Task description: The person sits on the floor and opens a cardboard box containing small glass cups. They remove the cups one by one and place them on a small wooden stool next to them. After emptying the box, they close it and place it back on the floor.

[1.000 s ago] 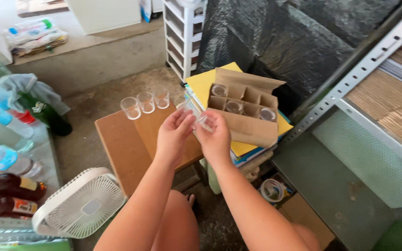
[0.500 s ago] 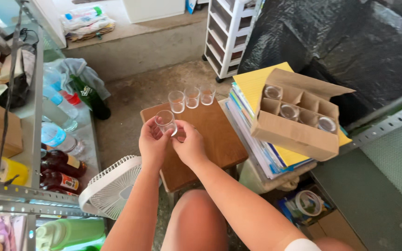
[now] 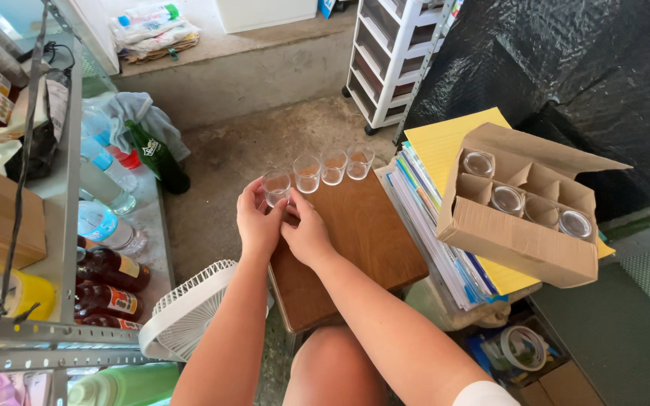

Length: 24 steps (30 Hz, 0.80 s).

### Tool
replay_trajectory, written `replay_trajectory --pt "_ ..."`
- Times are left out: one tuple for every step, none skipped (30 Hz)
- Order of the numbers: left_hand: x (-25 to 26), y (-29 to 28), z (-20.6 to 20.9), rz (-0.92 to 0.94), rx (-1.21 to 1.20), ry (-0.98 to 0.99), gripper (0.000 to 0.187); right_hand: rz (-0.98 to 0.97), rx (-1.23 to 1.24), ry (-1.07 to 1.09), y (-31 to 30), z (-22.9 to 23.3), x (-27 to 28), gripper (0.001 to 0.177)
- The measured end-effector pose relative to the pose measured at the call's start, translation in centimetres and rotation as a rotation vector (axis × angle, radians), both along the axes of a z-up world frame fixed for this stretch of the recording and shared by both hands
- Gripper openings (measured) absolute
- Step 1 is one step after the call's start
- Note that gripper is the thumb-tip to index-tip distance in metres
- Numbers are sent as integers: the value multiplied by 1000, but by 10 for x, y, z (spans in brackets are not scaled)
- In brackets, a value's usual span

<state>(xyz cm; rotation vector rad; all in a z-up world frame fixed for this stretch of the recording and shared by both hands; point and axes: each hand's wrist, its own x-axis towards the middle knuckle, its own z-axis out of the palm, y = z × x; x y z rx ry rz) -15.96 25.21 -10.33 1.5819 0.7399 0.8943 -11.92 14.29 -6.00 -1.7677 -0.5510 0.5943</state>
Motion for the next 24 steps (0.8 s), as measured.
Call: replay_trajectory --pt "3 1 -2 -2 -1 2 65 -2 -1 2 1 0 1 79" --pt "6 2 -4 5 6 10 65 3 5 -3 1 -1 2 78" --pt "9 2 -5 11 15 17 66 8 12 -8 1 0 3 77" --pt "11 2 -6 9 14 17 66 6 11 -9 1 -1 4 77" --pt "12 2 -6 16 21 19 66 19 2 -25 1 0 4 76" --pt "13 1 -6 24 29 21 67 31 -6 -41 1 0 5 75" --pt "15 3 -8 24 29 20 67 32 -7 -41 1 -1 6 75" --pt "17 4 -10 26 47 21 67 26 6 -36 1 -2 6 75" --pt "19 4 -13 28 62 22 67 20 15 -29 0 -3 7 74" --pt "19 3 -12 29 60 23 67 21 13 -29 -1 -3 6 74" --pt "19 2 -11 34 58 24 67 19 28 -18 -1 -2 6 75" --pt "18 0 -9 40 56 26 68 17 43 -8 -2 -2 6 75" --pt "18 1 -9 41 57 25 68 18 43 -8 -1 -3 7 75" --pt "18 1 -10 43 47 24 68 25 43 -11 -1 -4 8 75" --pt "18 1 -10 44 38 23 69 31 42 -13 -1 -5 9 75" --pt "17 1 -9 44 39 23 69 31 43 -12 -1 -5 9 75" --pt "17 0 -8 46 36 18 68 37 45 -20 -1 -6 10 75" --pt "17 0 -7 49 32 13 68 43 47 -28 -1 -6 10 75" --pt "16 -1 -5 49 32 13 68 43 47 -29 -1 -8 11 75" --pt "16 -2 -3 48 32 13 68 45 50 -39 0 -11 12 76" --pt "15 -2 -2 46 32 14 68 45 54 -47 0 -13 12 76" --pt "16 -1 -3 46 32 14 68 45 55 -48 0 -15 13 76" --pt "16 -1 -5 47 27 13 69 48 49 -47 0 -17 14 77" --pt "17 0 -7 47 21 13 70 50 44 -47 0 -19 15 78"
